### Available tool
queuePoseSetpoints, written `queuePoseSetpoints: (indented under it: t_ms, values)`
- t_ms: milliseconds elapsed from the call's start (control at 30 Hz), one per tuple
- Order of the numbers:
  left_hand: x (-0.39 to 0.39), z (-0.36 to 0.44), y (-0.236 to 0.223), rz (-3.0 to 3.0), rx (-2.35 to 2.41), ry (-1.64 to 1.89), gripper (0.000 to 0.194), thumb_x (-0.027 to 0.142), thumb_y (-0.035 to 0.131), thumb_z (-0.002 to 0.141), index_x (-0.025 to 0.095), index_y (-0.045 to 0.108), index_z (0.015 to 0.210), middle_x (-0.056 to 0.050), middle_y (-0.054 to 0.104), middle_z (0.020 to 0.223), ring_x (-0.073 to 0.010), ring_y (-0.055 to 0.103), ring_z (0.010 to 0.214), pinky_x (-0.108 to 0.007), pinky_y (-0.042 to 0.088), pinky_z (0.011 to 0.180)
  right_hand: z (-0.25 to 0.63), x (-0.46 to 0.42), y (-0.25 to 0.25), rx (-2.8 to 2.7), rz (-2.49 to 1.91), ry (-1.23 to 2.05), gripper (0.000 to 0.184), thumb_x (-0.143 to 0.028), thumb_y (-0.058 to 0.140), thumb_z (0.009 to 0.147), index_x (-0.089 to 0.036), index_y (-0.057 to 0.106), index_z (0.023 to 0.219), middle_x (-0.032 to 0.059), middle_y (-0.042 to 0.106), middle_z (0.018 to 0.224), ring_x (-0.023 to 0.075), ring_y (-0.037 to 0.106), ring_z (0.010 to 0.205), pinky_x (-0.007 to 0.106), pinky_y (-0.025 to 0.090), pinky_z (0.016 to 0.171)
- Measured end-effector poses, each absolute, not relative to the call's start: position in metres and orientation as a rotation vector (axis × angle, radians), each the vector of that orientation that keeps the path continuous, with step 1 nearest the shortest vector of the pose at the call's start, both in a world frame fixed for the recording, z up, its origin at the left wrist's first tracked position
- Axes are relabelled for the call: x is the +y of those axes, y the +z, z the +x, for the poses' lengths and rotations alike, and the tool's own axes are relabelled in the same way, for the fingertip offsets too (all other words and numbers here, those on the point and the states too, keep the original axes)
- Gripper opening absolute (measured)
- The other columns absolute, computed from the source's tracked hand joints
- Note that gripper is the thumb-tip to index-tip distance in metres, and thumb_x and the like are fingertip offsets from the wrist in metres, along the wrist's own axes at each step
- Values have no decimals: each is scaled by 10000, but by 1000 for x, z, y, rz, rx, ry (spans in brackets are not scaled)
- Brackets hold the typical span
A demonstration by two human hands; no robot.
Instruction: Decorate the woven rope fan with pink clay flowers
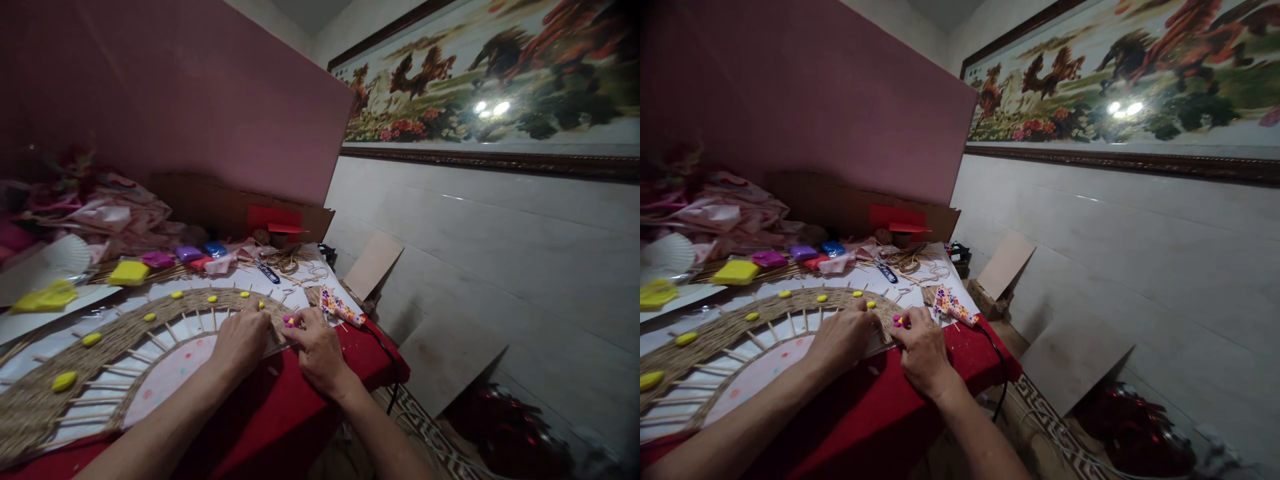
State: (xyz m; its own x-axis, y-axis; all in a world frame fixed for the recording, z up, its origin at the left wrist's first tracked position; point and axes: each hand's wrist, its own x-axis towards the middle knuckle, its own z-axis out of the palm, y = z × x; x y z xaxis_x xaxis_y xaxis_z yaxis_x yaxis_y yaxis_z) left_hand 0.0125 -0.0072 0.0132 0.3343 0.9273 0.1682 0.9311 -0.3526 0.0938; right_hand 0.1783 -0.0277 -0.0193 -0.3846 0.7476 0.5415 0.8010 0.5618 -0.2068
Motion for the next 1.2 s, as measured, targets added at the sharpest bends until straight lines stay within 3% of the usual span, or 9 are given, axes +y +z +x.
queuePoseSetpoints:
  t_ms: [467, 767, 1200]
  values:
    - [-8, 11, 14, -2565, -1775, -306, 329, 189, 344, 835, 192, 673, 835, -111, 562, 947, -193, 595, 718, -299, 415, 594, 180, -28, -20, -2091, -1212, -121, 374, -3, 484, 755, -243, 696, 950, 45, 536, 909, 184, 468, 919, 299, 410, 774]
    - [-7, 10, 12, -2573, -1803, -298, 306, 194, 361, 831, 181, 665, 849, -118, 586, 932, -200, 602, 739, -301, 423, 621, 178, -29, -16, -2230, -1281, -389, 342, -91, 526, 769, -256, 656, 1038, 84, 519, 1128, 252, 408, 1063, 381, 389, 880]
    - [-8, 9, 12, -2580, -1776, -341, 302, 186, 358, 826, 182, 660, 825, -116, 578, 906, -201, 598, 700, -309, 411, 592, 179, -29, -17, -2221, -1255, -369, 388, -66, 514, 752, -265, 649, 1057, 76, 530, 1133, 247, 407, 1072, 389, 385, 904]
